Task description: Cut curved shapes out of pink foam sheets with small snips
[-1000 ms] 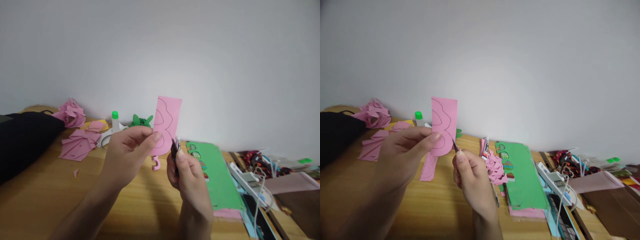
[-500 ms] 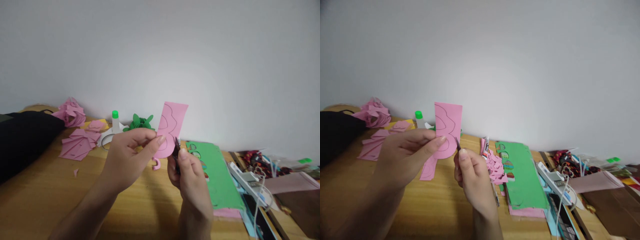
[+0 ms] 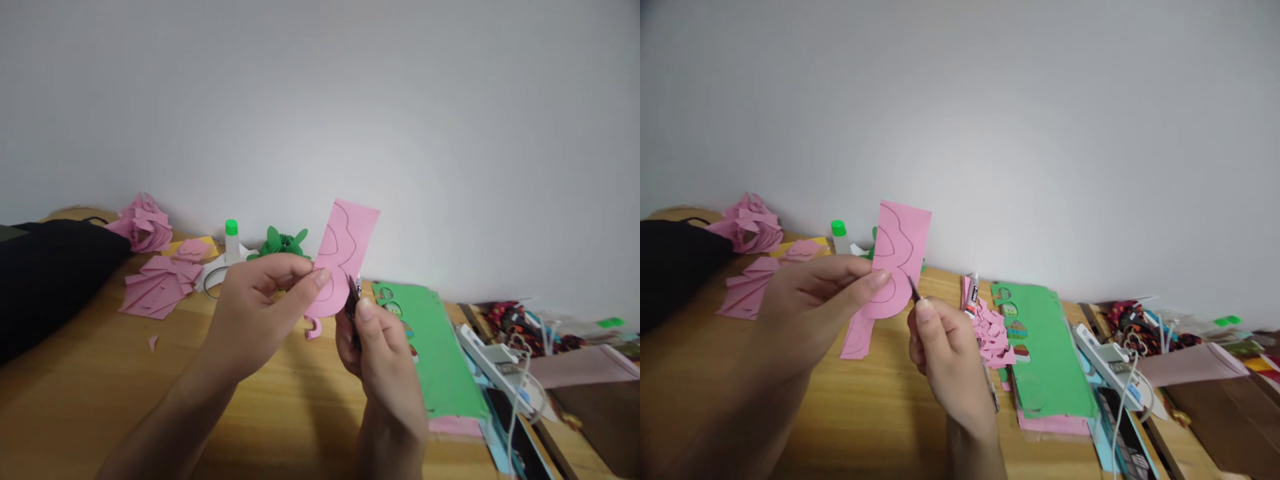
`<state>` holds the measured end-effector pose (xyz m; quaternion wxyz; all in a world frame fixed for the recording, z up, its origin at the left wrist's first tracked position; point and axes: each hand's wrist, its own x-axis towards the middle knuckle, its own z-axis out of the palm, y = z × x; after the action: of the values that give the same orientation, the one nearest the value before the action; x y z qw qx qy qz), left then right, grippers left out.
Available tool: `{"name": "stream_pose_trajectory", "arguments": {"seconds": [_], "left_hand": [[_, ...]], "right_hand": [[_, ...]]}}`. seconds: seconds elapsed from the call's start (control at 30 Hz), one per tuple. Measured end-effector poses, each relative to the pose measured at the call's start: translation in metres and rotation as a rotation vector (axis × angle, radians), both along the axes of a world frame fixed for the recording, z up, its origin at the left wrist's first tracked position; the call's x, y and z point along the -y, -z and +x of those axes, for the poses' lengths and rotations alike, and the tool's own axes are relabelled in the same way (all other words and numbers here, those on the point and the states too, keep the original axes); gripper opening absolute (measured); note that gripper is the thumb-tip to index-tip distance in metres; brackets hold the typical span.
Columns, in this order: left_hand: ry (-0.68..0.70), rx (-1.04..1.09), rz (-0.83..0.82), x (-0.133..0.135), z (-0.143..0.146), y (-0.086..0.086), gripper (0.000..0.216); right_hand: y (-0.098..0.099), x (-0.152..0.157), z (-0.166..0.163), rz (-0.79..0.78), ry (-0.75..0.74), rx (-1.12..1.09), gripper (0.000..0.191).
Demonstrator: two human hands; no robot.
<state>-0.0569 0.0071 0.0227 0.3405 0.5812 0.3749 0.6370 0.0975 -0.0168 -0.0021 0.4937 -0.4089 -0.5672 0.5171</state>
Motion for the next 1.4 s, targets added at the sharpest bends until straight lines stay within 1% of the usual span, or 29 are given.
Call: {"name": "stream_pose_trajectory", "arguments": {"seconds": [0.2,0.47,0.57,0.77,0.9,1.13,1.4], "left_hand": [[0.001,0.001,-0.002,-0.0001,-0.0010,0.0027,0.018],[0.010,0.014,0.010,0.0003,-0.0028,-0.0003,0.020],[0.023,0.014,0.006,0.0001,-0.0030,0.0003,0.019],[0.119,0.017,0.007,0.0006,-0.0042,0.0001,0.021],[0.170,-0.037,0.023,0.0012,-0.0049,-0.0006,0.024],[0.150,-0.023,0.005,0.0027,-0.0028,-0.0004,0.024],[0.142,-0.019,0.001,0.0028,-0.0025,0.0031,0.024]], "right_hand": [[-0.0010,0.0001,0.0003,0.003,-0.011,0.036,0.049],[-0.0046,0.0012,-0.0006,0.020,-0.042,0.059,0.049],[-0.0052,0.0016,-0.0011,0.014,-0.033,0.076,0.050],[-0.0029,0.0012,-0.0011,-0.005,-0.011,0.074,0.051],[-0.0033,0.0012,-0.0021,-0.032,-0.009,0.043,0.051],[-0.0015,0.0015,-0.0009,-0.016,-0.013,-0.025,0.049],[-0.0025,0.0019,0.0000,-0.002,-0.040,-0.013,0.047]]}}
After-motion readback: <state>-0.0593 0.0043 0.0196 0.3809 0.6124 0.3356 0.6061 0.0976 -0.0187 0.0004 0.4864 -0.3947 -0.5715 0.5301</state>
